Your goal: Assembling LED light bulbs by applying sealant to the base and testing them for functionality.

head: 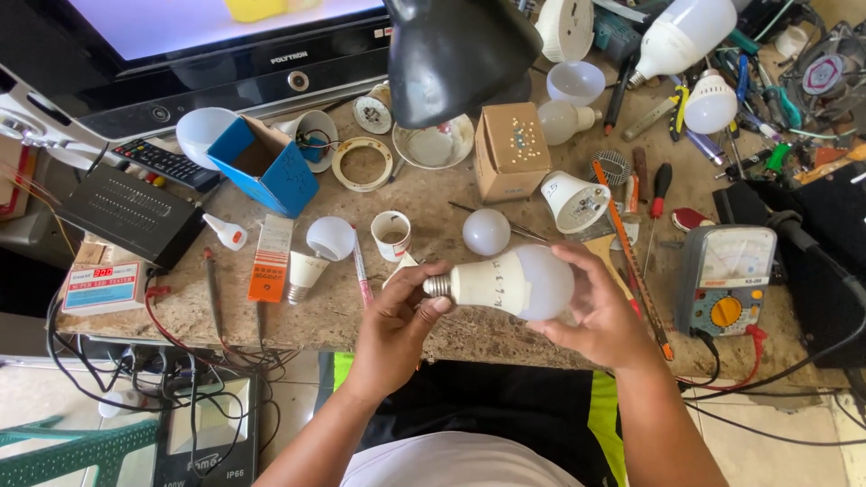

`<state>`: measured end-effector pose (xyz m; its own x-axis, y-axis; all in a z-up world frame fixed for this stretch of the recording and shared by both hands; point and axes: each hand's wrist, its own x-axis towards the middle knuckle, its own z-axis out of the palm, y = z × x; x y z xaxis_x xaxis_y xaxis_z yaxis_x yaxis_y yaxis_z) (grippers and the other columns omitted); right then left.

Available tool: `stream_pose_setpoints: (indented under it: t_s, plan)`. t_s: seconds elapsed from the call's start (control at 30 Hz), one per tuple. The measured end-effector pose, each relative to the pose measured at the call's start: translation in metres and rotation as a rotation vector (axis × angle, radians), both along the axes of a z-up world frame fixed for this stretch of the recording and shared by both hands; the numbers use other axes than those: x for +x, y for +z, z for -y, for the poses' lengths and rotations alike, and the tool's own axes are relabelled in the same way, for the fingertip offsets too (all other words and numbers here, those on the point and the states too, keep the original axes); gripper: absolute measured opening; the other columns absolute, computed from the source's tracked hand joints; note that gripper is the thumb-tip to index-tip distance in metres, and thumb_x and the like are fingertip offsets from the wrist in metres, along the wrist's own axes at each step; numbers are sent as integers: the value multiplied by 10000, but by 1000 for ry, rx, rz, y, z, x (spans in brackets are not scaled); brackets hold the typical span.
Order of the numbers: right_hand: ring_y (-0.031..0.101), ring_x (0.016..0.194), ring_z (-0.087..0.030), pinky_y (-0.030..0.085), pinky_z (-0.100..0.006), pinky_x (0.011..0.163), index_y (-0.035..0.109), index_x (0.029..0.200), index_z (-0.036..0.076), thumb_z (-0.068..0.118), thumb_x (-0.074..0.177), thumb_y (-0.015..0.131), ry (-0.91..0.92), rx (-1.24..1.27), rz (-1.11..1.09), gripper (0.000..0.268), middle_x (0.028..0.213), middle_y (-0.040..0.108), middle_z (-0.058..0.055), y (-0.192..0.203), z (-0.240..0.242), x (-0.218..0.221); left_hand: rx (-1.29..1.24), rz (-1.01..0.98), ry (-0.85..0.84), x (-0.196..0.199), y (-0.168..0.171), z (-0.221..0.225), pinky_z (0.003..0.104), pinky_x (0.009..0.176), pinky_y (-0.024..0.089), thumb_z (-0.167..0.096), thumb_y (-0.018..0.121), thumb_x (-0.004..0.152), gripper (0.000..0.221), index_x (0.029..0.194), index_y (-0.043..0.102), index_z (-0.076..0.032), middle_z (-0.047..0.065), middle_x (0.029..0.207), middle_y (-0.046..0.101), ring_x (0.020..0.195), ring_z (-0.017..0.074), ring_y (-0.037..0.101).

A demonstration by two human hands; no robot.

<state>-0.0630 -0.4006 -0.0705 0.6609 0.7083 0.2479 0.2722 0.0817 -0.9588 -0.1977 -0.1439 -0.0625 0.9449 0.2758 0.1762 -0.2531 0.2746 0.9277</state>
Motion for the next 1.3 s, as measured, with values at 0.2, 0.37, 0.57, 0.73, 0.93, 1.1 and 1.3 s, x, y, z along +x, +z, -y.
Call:
stream_pose_setpoints:
  t_s: [0.2, 0.37, 0.57, 0.73, 0.93, 1.1, 1.3]
  plan:
    - [549, 1300, -470, 568, -593, 1033, 405, 1457, 18, -47, 553, 850, -64, -13, 35, 1010, 1478, 451, -251, -18, 16, -3, 72, -89, 84, -4, -11, 8, 372, 821, 654, 10, 711, 913, 381, 1278, 651, 101, 187, 1138, 669, 994, 237, 698]
    - [551, 1339, -367, 540, -494, 1071, 402, 1516, 205, 134, 599, 899, -89, -233, -161, 1045, 1537, 444, -213, -19, 34, -17, 349, -228, 23, -18, 3, 1, 256, 740, 581, -183, 720, 925, 312, 1228, 736, -114, 27, 936, 712, 821, 115, 714]
    - [580, 1290, -364, 546, -453, 1052, 373, 1540, 184, 105, 556, 876, -167, -312, -258, 1108, 1516, 450, -230, -16, 27, -30, 316, -271, -4, -21, -2, -1, 250, 701, 603, -207, 704, 931, 292, 1200, 733, -97, 42, 942, 754, 799, 118, 751]
    - [537, 1321, -389, 537, -457, 1058, 338, 1539, 190, 65, 557, 878, -176, -311, -257, 1127, 1558, 356, -238, -26, 26, -31, 236, -331, -14, -23, 4, -4, 233, 661, 620, -215, 711, 941, 269, 1161, 738, -62, 28, 874, 760, 774, 112, 762]
    - [588, 1307, -336, 564, -428, 1030, 363, 1539, 186, 75, 609, 864, -144, -280, -283, 1063, 1496, 487, -205, -14, 11, -35, 435, -366, 33, -22, 8, -11, 287, 547, 419, -359, 628, 1005, 391, 692, 581, -129, -7, 604, 639, 587, 82, 554]
    - [589, 1306, -343, 596, -444, 1000, 383, 1522, 143, 163, 612, 871, -146, -234, -232, 1032, 1486, 506, -190, -6, 0, -36, 248, -317, 43, -20, -1, -11, 260, 614, 630, -286, 609, 993, 272, 953, 723, -42, 44, 764, 767, 679, 104, 710]
    - [553, 1348, -342, 545, -457, 1018, 432, 1496, 93, 262, 670, 832, -103, -105, -266, 933, 1507, 500, -180, 3, -15, -36, -22, -290, 70, -18, -16, -11, 329, 826, 691, -208, 630, 970, 408, 1332, 668, -25, 122, 1045, 749, 912, 227, 802]
